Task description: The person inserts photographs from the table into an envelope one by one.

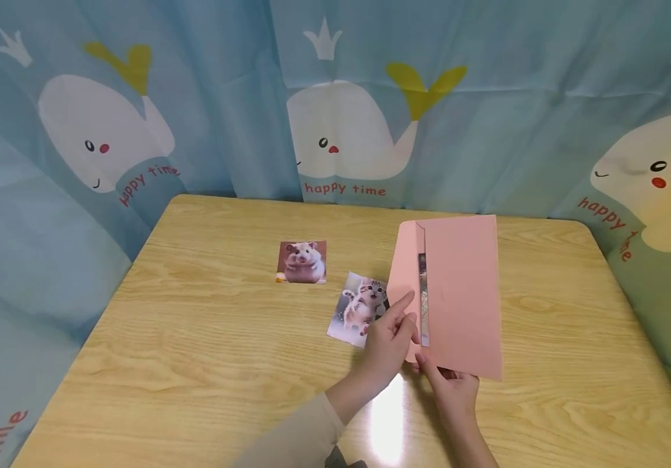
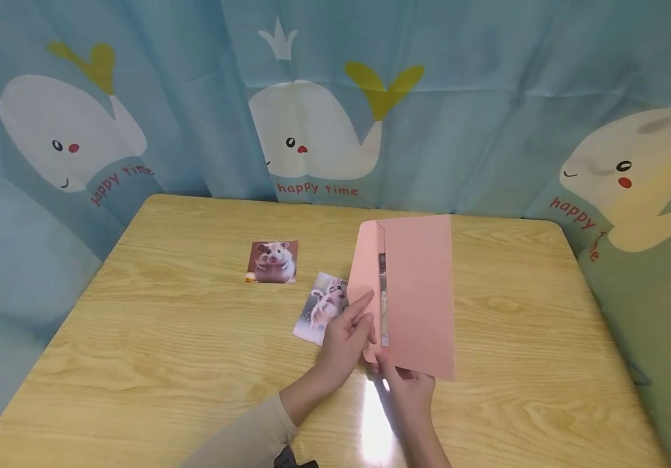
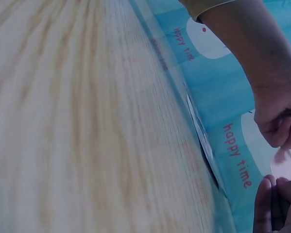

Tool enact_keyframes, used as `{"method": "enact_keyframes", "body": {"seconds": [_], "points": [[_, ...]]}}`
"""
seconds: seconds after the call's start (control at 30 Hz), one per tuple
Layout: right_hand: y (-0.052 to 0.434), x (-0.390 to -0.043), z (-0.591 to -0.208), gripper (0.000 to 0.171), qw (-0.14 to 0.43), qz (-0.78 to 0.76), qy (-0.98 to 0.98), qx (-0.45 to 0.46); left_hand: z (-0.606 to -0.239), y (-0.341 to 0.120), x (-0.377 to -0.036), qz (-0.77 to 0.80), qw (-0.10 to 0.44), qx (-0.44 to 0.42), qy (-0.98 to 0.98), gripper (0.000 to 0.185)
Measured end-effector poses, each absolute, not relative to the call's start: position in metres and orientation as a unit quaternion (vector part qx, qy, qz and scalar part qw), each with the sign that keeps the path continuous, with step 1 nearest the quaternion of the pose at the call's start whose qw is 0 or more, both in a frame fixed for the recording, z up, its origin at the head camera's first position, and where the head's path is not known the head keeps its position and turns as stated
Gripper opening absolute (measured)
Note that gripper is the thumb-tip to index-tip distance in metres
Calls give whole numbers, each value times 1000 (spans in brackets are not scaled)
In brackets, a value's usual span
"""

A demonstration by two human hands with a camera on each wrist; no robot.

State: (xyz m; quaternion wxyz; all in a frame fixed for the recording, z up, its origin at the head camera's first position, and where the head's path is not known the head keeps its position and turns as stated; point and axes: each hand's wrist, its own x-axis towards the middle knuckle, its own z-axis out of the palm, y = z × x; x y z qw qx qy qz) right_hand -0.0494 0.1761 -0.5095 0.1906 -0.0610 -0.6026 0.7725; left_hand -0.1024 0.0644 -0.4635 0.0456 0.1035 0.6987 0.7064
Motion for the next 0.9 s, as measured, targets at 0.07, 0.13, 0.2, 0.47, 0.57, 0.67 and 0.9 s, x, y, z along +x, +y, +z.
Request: {"method": "enact_keyframes", "body": {"seconds": [0.07, 0.13, 0.2, 0.47, 0.57, 0.67, 0.9], "points": [[176, -49, -509, 21, 196, 775, -596, -81, -465, 62, -103, 702, 24, 106, 704, 31], [175, -49, -507, 22, 202, 774, -591, -104, -467, 60, -104, 692, -7, 121, 711, 24], [176, -49, -506, 22, 204, 775, -588, -110, -468, 57, -106, 681, -40, 143, 717, 20], [177, -49, -507, 31, 219, 794, -564, -56, -475, 42, -117, 616, -115, 186, 757, 22], [178, -48, -507, 35, 228, 791, -566, -34, -473, 34, -119, 601, -100, 177, 773, 24], [178, -48, -508, 37, 236, 781, -578, -16, -473, 26, -119, 601, -86, 169, 777, 27], [176, -48, -508, 30, 246, 778, -578, -28, -481, 10, -124, 570, -129, 180, 791, 38]]}}
